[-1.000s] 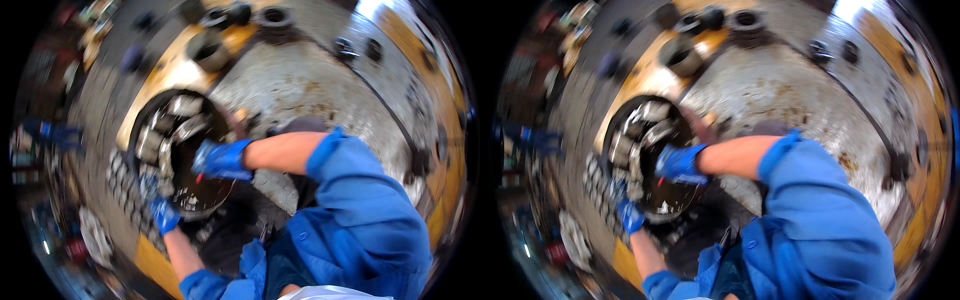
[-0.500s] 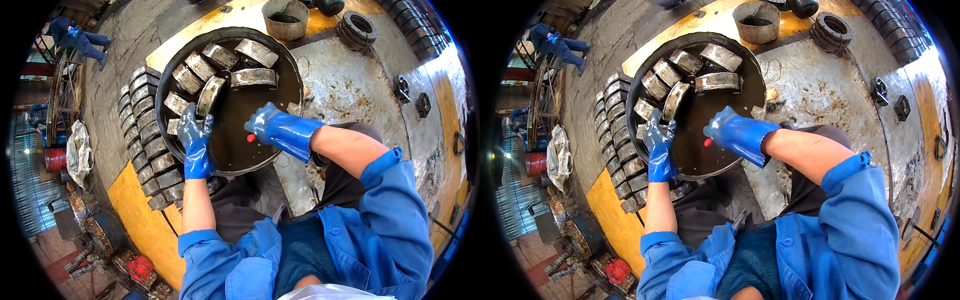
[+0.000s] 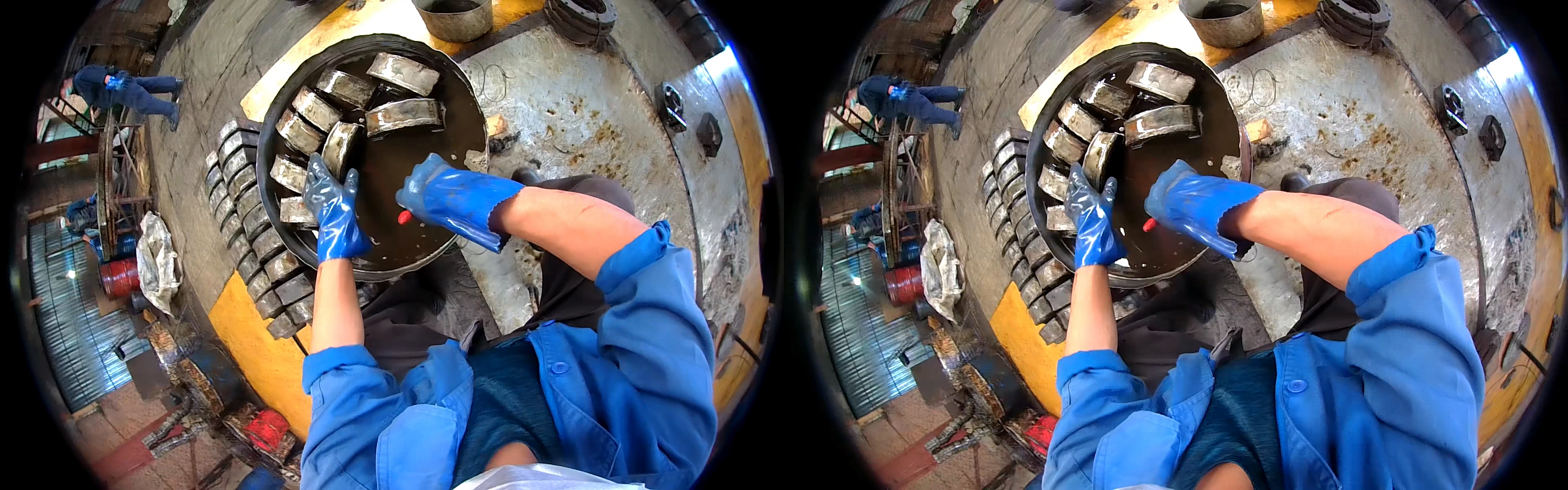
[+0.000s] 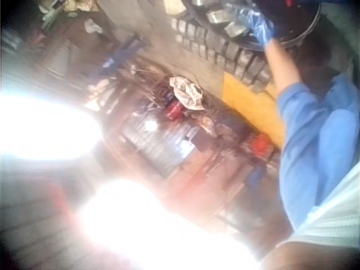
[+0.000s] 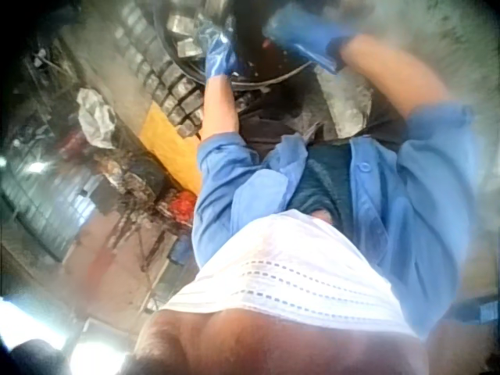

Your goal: The person cleans oily metal parts by scrubbing them with a small brush while they are submerged in a basin of fluid.

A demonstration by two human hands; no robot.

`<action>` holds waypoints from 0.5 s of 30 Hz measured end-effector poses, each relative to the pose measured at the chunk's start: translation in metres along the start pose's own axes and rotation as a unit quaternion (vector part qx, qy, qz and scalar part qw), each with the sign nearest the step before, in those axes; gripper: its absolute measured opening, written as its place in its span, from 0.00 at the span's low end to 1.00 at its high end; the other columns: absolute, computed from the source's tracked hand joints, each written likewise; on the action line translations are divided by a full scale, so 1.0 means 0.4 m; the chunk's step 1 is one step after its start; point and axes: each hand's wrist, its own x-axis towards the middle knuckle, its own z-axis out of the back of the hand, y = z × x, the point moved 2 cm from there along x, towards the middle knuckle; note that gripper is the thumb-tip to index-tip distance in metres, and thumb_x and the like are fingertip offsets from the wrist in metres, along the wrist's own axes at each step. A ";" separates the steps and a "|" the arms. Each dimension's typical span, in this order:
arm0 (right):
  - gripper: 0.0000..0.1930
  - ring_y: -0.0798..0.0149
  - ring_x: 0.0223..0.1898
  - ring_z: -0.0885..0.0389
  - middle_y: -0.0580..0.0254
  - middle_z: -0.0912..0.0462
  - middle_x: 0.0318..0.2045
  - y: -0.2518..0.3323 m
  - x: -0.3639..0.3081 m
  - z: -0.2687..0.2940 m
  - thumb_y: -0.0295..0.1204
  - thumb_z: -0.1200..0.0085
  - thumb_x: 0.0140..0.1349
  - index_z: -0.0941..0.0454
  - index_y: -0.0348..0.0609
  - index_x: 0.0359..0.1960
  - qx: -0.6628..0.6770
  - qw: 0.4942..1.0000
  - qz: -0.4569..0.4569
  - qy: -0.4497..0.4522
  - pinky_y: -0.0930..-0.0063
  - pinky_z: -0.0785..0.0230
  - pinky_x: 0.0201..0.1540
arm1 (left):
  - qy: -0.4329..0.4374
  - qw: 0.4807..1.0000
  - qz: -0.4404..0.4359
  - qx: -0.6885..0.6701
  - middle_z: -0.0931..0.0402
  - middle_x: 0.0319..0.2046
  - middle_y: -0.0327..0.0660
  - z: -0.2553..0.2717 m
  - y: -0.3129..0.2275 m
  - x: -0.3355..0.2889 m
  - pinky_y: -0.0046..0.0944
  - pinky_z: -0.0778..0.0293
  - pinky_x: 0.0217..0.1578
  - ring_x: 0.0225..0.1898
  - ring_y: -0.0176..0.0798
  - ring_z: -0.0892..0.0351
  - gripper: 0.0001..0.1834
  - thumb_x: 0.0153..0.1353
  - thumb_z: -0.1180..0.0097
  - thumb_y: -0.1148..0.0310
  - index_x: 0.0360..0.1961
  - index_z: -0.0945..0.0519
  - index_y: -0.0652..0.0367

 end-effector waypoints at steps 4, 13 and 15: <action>0.12 0.49 0.45 0.11 0.53 0.11 0.39 -0.019 -0.016 0.017 0.31 0.40 0.57 0.13 0.47 0.43 0.011 1.000 -0.008 0.008 0.56 0.23 0.45 | 0.113 0.987 0.053 0.098 0.26 0.62 0.56 -0.007 -0.080 0.071 0.53 0.25 0.57 0.56 0.59 0.21 0.47 0.55 0.30 0.49 0.69 0.35 0.63; 0.10 0.53 0.43 0.10 0.56 0.10 0.37 -0.040 -0.037 0.050 0.33 0.38 0.57 0.10 0.51 0.39 0.032 0.999 -0.017 -0.039 0.57 0.22 0.39 | 0.254 0.935 0.077 0.237 0.19 0.52 0.58 -0.018 -0.130 0.142 0.50 0.20 0.52 0.53 0.57 0.17 0.45 0.49 0.32 0.63 0.67 0.34 0.73; 0.09 0.53 0.39 0.11 0.56 0.10 0.34 -0.041 -0.022 0.025 0.34 0.38 0.54 0.10 0.50 0.35 0.033 0.995 -0.015 -0.095 0.57 0.23 0.36 | 0.258 0.927 0.011 0.271 0.18 0.50 0.61 0.017 -0.151 0.122 0.47 0.21 0.53 0.52 0.58 0.16 0.53 0.41 0.26 0.54 0.64 0.32 0.79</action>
